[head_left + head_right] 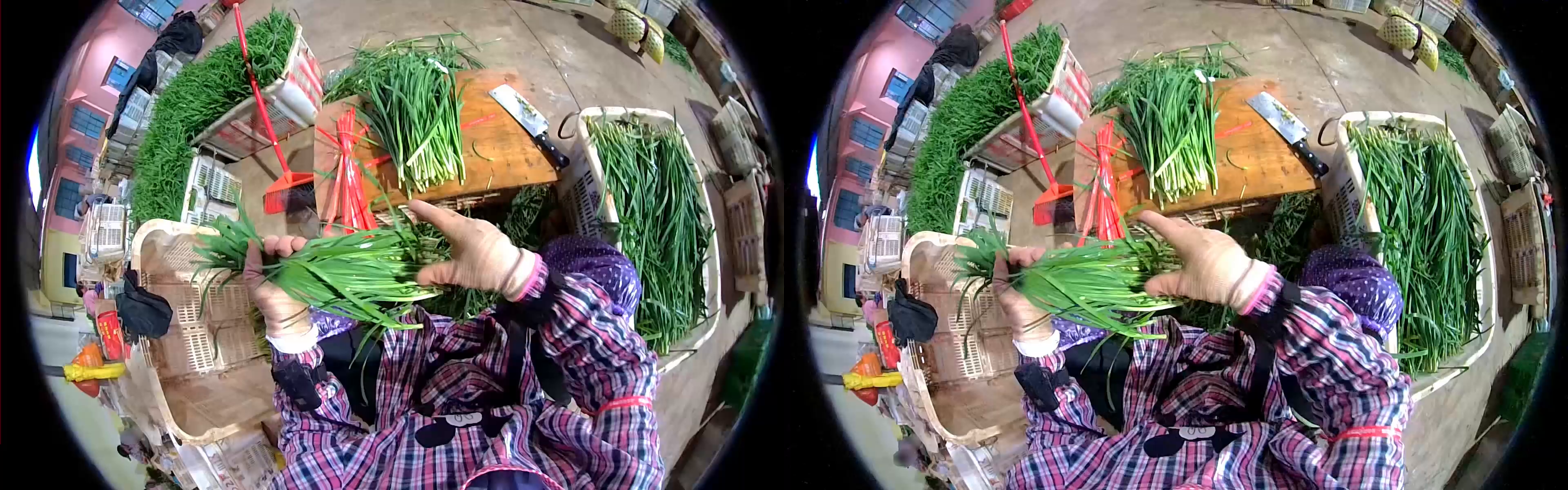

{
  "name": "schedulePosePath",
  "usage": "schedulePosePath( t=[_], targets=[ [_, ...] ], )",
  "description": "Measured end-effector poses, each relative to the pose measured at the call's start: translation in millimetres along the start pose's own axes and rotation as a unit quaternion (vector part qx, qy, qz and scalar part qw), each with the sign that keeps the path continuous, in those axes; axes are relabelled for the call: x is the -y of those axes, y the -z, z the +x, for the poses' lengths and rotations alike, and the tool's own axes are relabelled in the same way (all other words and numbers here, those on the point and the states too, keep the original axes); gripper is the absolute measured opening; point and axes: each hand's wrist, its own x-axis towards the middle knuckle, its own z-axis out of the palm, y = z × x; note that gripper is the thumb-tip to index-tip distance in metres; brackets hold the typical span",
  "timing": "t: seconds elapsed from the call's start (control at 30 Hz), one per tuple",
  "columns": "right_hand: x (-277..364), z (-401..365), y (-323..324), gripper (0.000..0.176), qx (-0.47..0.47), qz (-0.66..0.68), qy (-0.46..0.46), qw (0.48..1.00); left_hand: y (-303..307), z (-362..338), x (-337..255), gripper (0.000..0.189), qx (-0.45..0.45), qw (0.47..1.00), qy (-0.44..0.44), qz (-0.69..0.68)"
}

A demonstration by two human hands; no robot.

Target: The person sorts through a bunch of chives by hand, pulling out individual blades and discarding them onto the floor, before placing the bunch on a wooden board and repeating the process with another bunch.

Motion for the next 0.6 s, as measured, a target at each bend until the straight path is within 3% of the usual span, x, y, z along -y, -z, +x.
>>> schedulePosePath(
  t=[0.07, 0.1, 0.13, 0.17, 0.2, 0.23, 0.27, 0.3, 0.37, 0.4, 0.43, 0.5, 0.6],
  targets=[
    [1.6, 13.3, -12.9, 0.063, 0.001, 0.047, 0.036, 0.998, -7.0, -2.4, 7.5, 0.03, -0.004, 0.995, -0.032, 0.095],
    [-0.4, 17.0, -18.4, 0.053, 0.021, 0.073, 0.051, 0.996, 2.3, 2.8, -0.1, 0.03, 0.04, 0.998, 0.04, -0.009],
    [0.7, 18.4, -20.6, 0.033, 0.068, 0.18, -0.029, 0.981, -6.0, 1.5, 0.7, 0.03, 0.019, 0.999, 0.005, 0.04],
    [-11.1, 16.0, -33.7, 0.023, 0.04, 0.33, -0.013, 0.943, -15.5, -1.1, 0.9, 0.03, 0.001, 0.996, -0.03, 0.089],
    [-3.1, 15.2, -19.2, 0.02, 0.082, 0.406, -0.106, 0.904, -14.3, -1.2, -3.3, 0.031, 0.015, 1.0, -0.007, -0.001],
    [7.6, 14.9, -0.1, 0.017, 0.122, 0.474, -0.196, 0.85, -7.4, 4.8, -11.1, 0.032, 0.068, 0.997, -0.02, 0.032],
    [7.6, 13.7, 3.1, 0.016, 0.091, 0.508, -0.166, 0.84, -10.5, 1.8, -14.7, 0.032, 0.038, 0.997, -0.034, 0.065],
    [8.6, 13.4, 12.1, 0.016, 0.08, 0.496, -0.172, 0.848, -19.6, -0.6, -19.2, 0.032, 0.01, 0.994, -0.048, 0.098],
    [-3.3, 13.6, 19.5, 0.016, 0.088, 0.506, -0.104, 0.851, -38.9, -1.0, -14.3, 0.035, -0.01, 0.943, -0.164, 0.29],
    [-4.4, 13.0, 26.5, 0.017, 0.097, 0.461, -0.119, 0.874, -36.8, 6.9, -26.9, 0.04, 0.191, 0.981, 0.024, -0.026],
    [-5.9, 11.3, 29.0, 0.019, 0.093, 0.453, -0.132, 0.877, -32.8, 5.4, -29.7, 0.042, 0.153, 0.981, -0.045, 0.111],
    [-16.5, 6.2, 30.8, 0.018, 0.104, 0.47, -0.142, 0.865, -29.8, 7.9, -31.6, 0.045, 0.15, 0.968, -0.105, 0.17],
    [-34.6, -1.5, 31.4, 0.013, 0.124, 0.451, -0.206, 0.86, -26.6, 14.5, -38.8, 0.045, 0.162, 0.969, -0.094, 0.161]
  ],
)
